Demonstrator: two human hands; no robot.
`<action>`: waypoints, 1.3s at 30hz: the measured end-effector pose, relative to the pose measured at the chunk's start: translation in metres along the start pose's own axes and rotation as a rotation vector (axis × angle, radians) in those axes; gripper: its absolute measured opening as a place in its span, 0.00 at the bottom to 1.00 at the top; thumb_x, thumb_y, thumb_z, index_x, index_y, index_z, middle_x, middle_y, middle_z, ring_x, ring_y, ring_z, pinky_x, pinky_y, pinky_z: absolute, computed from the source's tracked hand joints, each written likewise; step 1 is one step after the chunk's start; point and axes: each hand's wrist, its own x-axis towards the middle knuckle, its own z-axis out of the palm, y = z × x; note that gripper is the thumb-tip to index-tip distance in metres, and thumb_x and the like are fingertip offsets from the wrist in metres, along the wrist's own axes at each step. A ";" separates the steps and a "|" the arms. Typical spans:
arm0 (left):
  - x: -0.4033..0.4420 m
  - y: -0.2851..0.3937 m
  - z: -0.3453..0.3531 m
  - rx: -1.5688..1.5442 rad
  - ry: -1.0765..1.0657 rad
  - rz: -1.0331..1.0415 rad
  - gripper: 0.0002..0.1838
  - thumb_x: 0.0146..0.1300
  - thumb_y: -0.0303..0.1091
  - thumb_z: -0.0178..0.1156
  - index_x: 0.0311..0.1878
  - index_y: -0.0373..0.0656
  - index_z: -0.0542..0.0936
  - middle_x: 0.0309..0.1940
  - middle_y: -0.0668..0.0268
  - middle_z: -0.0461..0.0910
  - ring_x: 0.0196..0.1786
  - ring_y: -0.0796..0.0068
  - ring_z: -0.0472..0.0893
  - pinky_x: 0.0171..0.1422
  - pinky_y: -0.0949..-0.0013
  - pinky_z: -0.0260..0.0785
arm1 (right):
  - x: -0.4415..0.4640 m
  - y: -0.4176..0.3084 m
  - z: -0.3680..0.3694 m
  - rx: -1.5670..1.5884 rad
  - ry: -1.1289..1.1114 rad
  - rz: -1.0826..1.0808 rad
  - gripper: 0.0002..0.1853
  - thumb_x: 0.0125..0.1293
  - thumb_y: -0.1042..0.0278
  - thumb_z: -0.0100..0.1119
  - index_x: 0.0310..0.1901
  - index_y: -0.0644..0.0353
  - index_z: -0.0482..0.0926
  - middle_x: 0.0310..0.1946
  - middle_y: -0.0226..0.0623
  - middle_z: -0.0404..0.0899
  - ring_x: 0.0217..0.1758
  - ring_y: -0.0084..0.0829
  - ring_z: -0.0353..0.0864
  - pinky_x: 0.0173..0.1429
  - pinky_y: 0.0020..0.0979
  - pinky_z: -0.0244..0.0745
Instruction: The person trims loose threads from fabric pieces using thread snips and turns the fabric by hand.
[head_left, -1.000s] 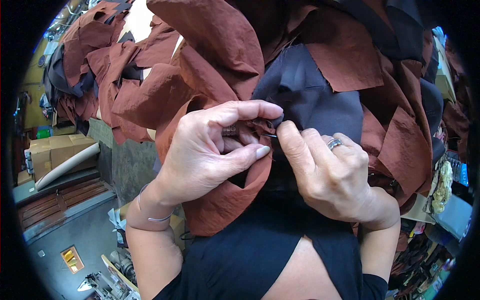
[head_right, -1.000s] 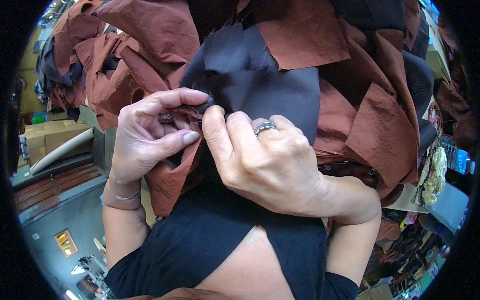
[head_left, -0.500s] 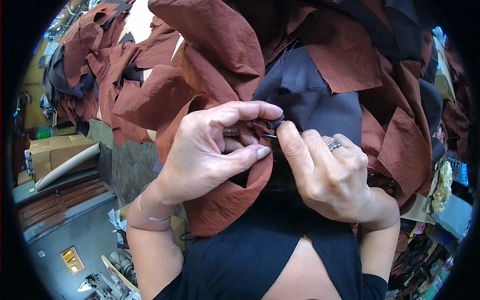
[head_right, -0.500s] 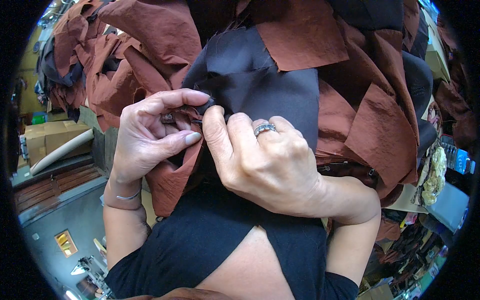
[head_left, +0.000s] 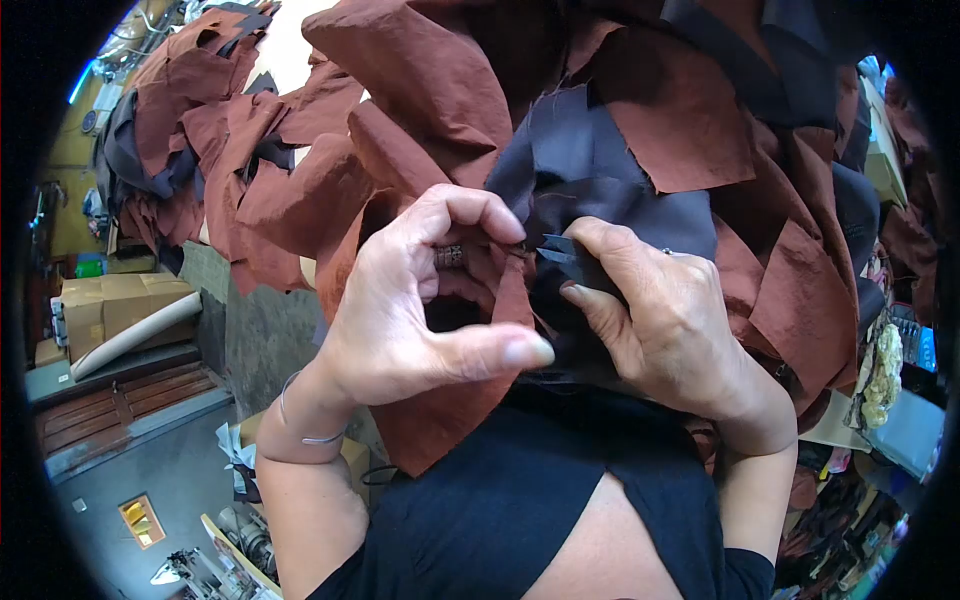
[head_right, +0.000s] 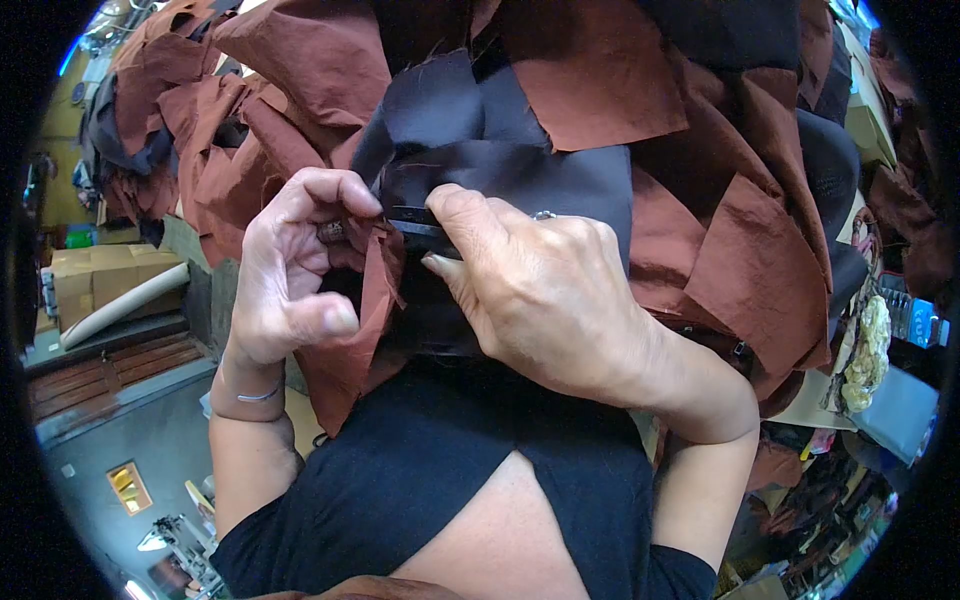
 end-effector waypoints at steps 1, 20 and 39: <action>0.000 -0.002 0.000 0.072 0.025 0.019 0.29 0.42 0.30 0.72 0.46 0.35 0.67 0.37 0.67 0.69 0.38 0.84 0.72 0.43 0.80 0.68 | 0.000 0.001 0.001 0.011 0.020 -0.011 0.15 0.52 0.72 0.59 0.42 0.64 0.70 0.26 0.46 0.76 0.24 0.43 0.78 0.25 0.35 0.72; -0.019 -0.005 -0.007 0.401 0.146 0.337 0.30 0.45 0.38 0.70 0.46 0.35 0.65 0.34 0.60 0.73 0.36 0.73 0.78 0.43 0.72 0.72 | 0.002 0.001 -0.008 0.165 -0.050 0.064 0.16 0.54 0.73 0.60 0.43 0.68 0.71 0.30 0.46 0.75 0.30 0.43 0.78 0.33 0.31 0.70; -0.025 -0.007 -0.009 -0.069 0.318 0.071 0.03 0.56 0.25 0.54 0.31 0.40 0.70 0.32 0.69 0.71 0.36 0.84 0.69 0.44 0.79 0.60 | 0.006 0.005 -0.011 0.246 0.033 0.074 0.14 0.55 0.71 0.59 0.42 0.64 0.70 0.27 0.50 0.75 0.29 0.47 0.77 0.33 0.36 0.70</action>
